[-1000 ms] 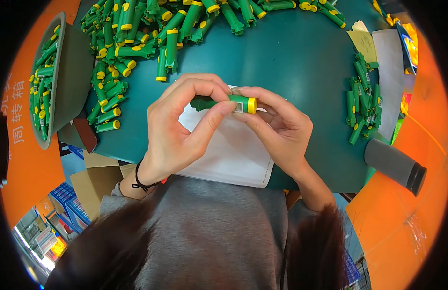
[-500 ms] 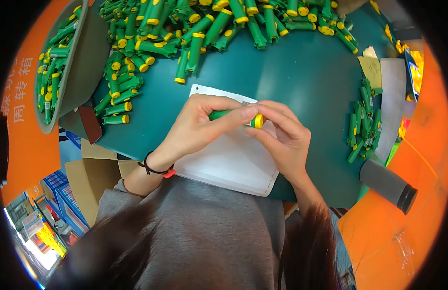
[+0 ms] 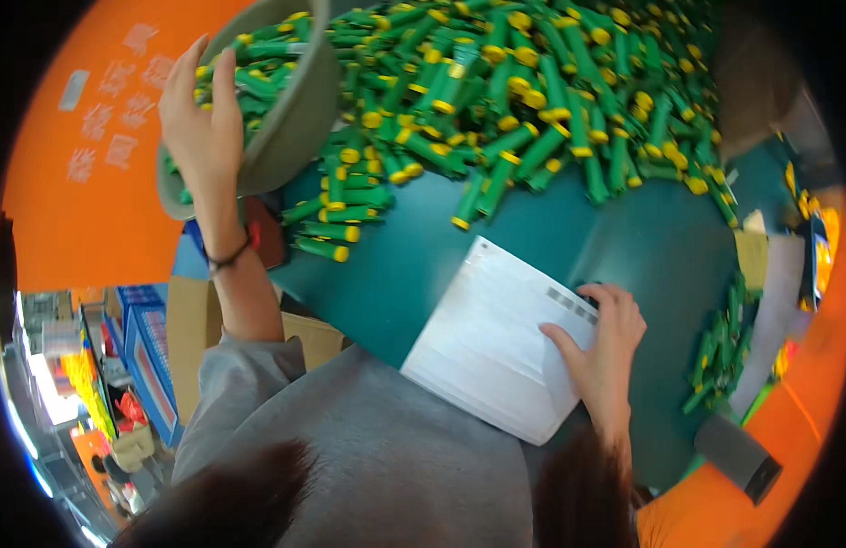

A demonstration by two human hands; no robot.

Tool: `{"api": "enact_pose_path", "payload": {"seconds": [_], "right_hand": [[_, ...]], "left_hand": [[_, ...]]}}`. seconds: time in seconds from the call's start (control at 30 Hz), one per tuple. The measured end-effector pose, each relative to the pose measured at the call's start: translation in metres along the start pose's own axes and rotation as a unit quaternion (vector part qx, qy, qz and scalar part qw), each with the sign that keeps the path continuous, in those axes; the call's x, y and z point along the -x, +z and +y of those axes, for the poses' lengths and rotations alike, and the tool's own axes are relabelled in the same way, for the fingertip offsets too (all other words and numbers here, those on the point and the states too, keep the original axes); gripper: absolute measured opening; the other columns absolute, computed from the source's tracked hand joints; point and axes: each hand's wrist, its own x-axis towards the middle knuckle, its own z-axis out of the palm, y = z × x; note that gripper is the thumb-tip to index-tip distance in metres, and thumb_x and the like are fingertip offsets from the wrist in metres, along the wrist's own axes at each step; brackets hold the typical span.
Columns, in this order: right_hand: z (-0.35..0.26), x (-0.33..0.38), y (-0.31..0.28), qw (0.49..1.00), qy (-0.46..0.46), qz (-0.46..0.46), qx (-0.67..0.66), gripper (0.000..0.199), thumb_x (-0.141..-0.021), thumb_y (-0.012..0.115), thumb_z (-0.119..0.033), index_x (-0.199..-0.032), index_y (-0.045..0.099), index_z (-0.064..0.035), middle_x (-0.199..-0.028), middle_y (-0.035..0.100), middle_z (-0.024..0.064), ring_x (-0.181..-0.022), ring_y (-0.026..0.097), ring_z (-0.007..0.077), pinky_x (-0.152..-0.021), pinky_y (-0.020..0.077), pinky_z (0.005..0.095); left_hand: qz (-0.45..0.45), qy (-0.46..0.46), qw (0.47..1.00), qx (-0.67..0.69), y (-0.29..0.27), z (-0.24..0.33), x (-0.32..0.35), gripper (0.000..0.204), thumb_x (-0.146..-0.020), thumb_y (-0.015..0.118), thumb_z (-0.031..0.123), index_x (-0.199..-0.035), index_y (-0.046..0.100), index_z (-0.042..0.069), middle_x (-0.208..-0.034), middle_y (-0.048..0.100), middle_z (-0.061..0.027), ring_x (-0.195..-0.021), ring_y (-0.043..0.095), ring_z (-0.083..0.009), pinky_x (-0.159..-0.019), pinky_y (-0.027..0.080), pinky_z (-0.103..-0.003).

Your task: Applying small barcode labels to green and yellow cylindrical toy components at a factory workbench.

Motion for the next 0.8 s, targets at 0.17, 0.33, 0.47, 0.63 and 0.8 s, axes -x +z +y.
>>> {"api": "enact_pose_path", "payload": {"seconds": [0.17, 0.33, 0.47, 0.63, 0.8], "right_hand": [[0.001, -0.01, 0.002, 0.997, 0.0, -0.05, -0.05, 0.041, -0.065, 0.087, -0.014, -0.098, 0.063, -0.0042, -0.101, 0.059, 0.009, -0.097, 0.055, 0.0268, -0.086, 0.0442, 0.036], [-0.002, -0.009, -0.008, 0.948, 0.15, -0.14, -0.245, 0.026, -0.073, 0.083, -0.011, -0.091, 0.067, -0.0006, -0.093, 0.062, 0.0042, -0.092, 0.057, 0.016, -0.082, 0.0444, 0.0285], [0.005, -0.007, -0.014, 0.939, 0.112, -0.139, -0.295, 0.019, -0.084, 0.074, -0.008, -0.099, 0.069, 0.0031, -0.096, 0.063, 0.0045, -0.09, 0.056, 0.0121, -0.08, 0.0436, 0.0244], [0.009, -0.003, -0.011, 0.926, 0.103, -0.107, -0.348, 0.017, -0.09, 0.067, -0.006, -0.103, 0.07, 0.0038, -0.097, 0.062, 0.0064, -0.09, 0.056, 0.0131, -0.079, 0.0429, 0.0241], [0.005, -0.001, -0.009, 0.942, 0.003, -0.069, -0.328, 0.018, -0.09, 0.065, -0.001, -0.106, 0.072, 0.0013, -0.097, 0.062, 0.0057, -0.091, 0.054, 0.0136, -0.076, 0.0411, 0.025]], "left_hand": [[-0.326, -0.032, 0.813, 0.482, -0.044, 0.15, 0.062, 0.026, -0.082, 0.074, 0.006, -0.107, 0.071, 0.006, -0.106, 0.068, -0.009, -0.097, 0.063, -0.0255, -0.086, 0.05, -0.034], [-0.381, 0.056, 0.767, 0.513, -0.027, 0.2, 0.113, 0.024, -0.081, 0.075, 0.014, -0.103, 0.07, 0.006, -0.103, 0.067, -0.0066, -0.1, 0.062, -0.0272, -0.099, 0.043, -0.042], [-0.355, 0.05, 0.78, 0.513, -0.022, 0.206, 0.119, 0.025, -0.08, 0.075, 0.017, -0.103, 0.071, 0.009, -0.101, 0.066, -0.0016, -0.097, 0.059, -0.0254, -0.099, 0.04, -0.044], [-0.255, 0.076, 0.871, 0.413, -0.054, 0.222, 0.114, 0.025, -0.074, 0.08, 0.019, -0.097, 0.074, 0.012, -0.096, 0.064, 0.0031, -0.087, 0.056, -0.0167, -0.081, 0.039, -0.034], [-0.305, -0.012, 0.842, 0.445, -0.05, 0.23, 0.128, 0.026, -0.075, 0.081, 0.021, -0.098, 0.075, 0.01, -0.095, 0.064, 0.0019, -0.085, 0.055, -0.0177, -0.077, 0.041, -0.032]]}}
